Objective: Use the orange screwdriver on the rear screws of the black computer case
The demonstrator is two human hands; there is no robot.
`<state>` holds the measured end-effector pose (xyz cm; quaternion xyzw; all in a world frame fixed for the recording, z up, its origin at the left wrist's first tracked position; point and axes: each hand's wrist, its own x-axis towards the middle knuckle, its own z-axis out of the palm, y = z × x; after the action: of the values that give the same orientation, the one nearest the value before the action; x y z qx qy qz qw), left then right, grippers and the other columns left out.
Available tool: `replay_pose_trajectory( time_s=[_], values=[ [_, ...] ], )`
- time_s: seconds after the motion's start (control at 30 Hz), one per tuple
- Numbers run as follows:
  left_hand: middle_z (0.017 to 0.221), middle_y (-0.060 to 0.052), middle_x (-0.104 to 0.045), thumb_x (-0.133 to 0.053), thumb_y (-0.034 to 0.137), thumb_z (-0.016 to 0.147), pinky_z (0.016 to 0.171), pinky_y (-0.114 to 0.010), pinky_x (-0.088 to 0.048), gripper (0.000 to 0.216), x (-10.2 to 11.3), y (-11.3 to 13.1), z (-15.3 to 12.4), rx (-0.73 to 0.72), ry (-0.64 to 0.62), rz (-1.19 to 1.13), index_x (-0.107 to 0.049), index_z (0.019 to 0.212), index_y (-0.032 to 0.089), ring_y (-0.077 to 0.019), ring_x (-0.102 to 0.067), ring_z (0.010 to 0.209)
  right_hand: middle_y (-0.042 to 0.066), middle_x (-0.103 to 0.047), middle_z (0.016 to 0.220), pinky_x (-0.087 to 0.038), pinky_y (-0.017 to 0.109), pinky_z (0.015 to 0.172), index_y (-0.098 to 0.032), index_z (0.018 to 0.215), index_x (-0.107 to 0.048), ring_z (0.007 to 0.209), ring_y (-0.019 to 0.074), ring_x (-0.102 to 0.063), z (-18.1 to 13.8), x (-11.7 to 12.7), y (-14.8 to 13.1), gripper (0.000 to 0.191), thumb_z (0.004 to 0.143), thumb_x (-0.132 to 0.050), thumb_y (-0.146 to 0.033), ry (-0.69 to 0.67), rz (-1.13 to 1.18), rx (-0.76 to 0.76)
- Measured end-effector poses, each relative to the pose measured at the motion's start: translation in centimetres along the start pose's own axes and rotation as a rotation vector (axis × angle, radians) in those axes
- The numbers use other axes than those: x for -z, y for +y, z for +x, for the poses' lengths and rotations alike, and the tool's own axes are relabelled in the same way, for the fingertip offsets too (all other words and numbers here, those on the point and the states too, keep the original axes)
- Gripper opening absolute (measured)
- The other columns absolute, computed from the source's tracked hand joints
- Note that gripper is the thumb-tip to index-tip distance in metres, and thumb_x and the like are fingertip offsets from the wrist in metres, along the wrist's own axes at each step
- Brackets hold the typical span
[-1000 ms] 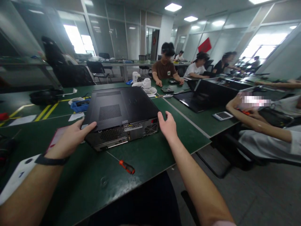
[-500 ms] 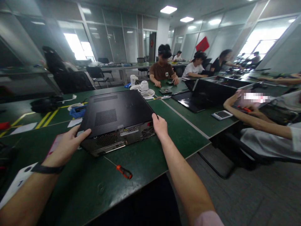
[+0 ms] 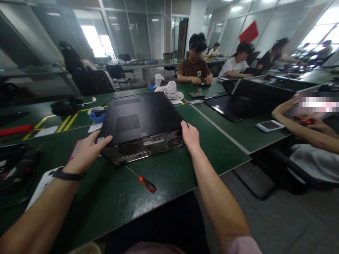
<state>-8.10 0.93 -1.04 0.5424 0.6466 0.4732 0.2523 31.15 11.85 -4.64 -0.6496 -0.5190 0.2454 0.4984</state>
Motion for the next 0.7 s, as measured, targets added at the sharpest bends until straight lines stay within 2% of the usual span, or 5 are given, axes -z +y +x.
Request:
replay_pose_trajectory(
  time_s=[0.2, 0.43, 0.7],
  values=[
    [0.148, -0.019, -0.077, -0.082, 0.064, 0.082, 0.123, -0.057, -0.053, 0.08, -0.14, 0.23, -0.05, 0.001, -0.001, -0.021, -0.07, 0.144, 0.014, -0.0382, -0.074, 0.133, 0.012, -0.089, 0.113, -0.057, 0.045, 0.104, -0.022, 0.11, -0.09, 0.113, 0.036, -0.079, 0.04, 0.03, 0.09, 0.059, 0.097, -0.058, -0.069, 0.005, 0.018, 0.0],
    [0.148, -0.017, -0.077, -0.079, 0.065, 0.087, 0.122, -0.056, -0.054, 0.074, -0.04, -0.39, 0.1, -0.048, -0.011, 0.013, -0.072, 0.143, 0.017, -0.0376, -0.073, 0.134, 0.012, -0.09, 0.114, -0.058, 0.045, 0.104, -0.021, 0.112, -0.091, 0.113, 0.0359, -0.079, 0.06, -0.01, 0.18, 0.059, 0.096, -0.06, -0.069, 0.016, 0.018, -0.007],
    [0.149, -0.017, -0.076, -0.077, 0.064, 0.089, 0.124, -0.057, -0.052, 0.076, -0.09, -0.04, -0.03, -0.06, -0.007, 0.046, -0.07, 0.147, 0.016, -0.0372, -0.074, 0.133, 0.013, -0.089, 0.12, -0.057, 0.047, 0.106, -0.022, 0.112, -0.09, 0.117, 0.0369, -0.079, 0.15, 0.13, 0.17, 0.059, 0.097, -0.059, -0.069, 0.012, -0.003, 0.004]
  ],
)
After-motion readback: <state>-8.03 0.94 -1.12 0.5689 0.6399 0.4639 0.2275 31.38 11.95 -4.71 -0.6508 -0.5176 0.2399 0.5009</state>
